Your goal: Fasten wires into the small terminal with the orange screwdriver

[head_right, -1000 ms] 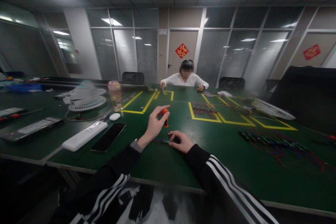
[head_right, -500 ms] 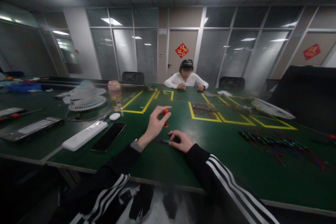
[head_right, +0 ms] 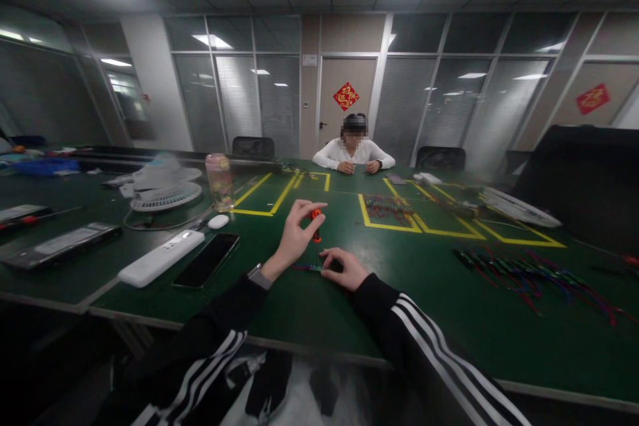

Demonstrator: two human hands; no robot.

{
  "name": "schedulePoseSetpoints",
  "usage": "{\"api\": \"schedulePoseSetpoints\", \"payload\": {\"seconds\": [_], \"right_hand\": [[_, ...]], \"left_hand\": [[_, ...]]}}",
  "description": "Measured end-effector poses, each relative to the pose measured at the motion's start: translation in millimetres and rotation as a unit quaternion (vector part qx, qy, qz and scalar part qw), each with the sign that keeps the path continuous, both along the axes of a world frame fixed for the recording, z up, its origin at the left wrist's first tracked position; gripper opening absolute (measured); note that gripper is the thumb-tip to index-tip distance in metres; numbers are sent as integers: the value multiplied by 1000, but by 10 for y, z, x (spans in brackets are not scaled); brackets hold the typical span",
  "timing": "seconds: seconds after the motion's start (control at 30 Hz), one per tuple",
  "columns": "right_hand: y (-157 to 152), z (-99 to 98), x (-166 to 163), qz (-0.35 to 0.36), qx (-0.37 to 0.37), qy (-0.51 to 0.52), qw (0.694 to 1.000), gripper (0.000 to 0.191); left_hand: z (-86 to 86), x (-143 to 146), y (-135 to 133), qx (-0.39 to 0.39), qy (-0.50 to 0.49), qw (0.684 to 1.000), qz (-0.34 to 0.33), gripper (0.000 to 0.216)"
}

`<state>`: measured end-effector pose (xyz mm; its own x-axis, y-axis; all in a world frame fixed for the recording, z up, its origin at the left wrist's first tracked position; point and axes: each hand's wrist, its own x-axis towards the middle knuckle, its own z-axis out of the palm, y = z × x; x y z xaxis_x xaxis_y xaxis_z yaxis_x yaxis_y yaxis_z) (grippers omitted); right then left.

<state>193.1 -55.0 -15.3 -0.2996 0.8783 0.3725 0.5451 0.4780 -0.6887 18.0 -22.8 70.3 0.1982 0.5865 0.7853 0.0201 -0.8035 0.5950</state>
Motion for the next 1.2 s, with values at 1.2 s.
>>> {"api": "schedulePoseSetpoints", "payload": {"seconds": [1.2], "right_hand": [[-10, 7, 9, 6, 3, 1, 1000, 14]], "left_hand": [[-4, 25, 15, -34, -29, 998, -54, 26]]}}
